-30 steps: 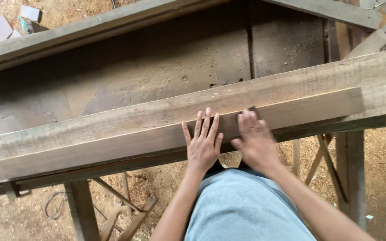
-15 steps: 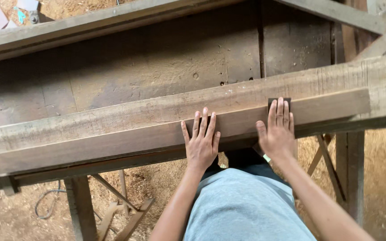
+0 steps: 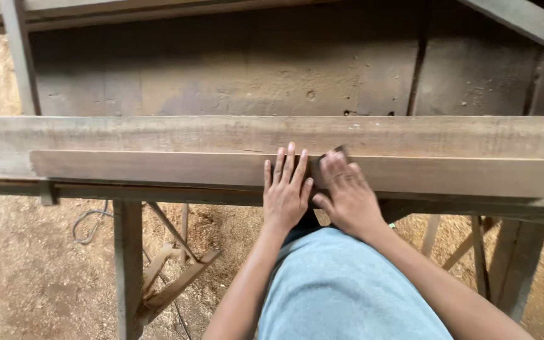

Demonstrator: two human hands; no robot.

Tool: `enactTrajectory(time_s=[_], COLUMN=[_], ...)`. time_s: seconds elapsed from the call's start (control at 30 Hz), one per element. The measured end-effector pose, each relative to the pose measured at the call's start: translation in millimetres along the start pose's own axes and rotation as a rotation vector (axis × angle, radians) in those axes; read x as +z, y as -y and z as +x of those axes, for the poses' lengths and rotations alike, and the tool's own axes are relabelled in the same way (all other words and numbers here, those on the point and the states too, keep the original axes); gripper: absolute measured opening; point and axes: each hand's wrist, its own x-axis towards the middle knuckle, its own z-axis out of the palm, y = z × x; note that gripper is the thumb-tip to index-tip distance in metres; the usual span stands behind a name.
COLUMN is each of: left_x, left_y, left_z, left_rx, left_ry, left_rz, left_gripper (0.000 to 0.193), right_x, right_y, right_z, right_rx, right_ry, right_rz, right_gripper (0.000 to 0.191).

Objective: The person sands the surface and edges of a wooden plank using a small sanding block, repeatedly moving the block along the length of the wood.

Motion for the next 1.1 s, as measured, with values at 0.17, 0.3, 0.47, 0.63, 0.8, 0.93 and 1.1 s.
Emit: enactTrajectory(time_s=[0.17,0.3,0.47,0.63,0.8,0.93,1.1], left_x=[-1,-8,-43,-80,-90,-84,-80], left_y=[8,31,96,163,203,216,218], left_z=[-9,-18,-22,-13,-9,-8,-10], left_rx=[0.025,0.037,0.081,0.131,0.226,0.285,0.271], left_ry=[0.016,0.029,-0.022,0.136,0.169,0.139,0.062], left_rz=[-0.05,-0.029,-0.012,-0.038,-0.047,-0.056,-0.038], left_gripper=[0.062,0.061,0.07,0.096,0.105,0.103,0.101], right_x=[16,28,28,51,69,71,71], right_y=[22,48,74,131,182,192,206], right_z=[11,21,34,59,81,89,106], right_rx=[0.08,0.063,0.229,0.219,0.261,0.493,0.218], right_ry=[-0.024,0.032,0.196,-0.155,0.221,-0.124,0.022], right_rz=[-0.006,-0.031,-0.168,-0.062,-0.07,-0.153,-0.076], right_gripper=[0.084,0.083,0.085,0.081,0.088,0.085,0.086])
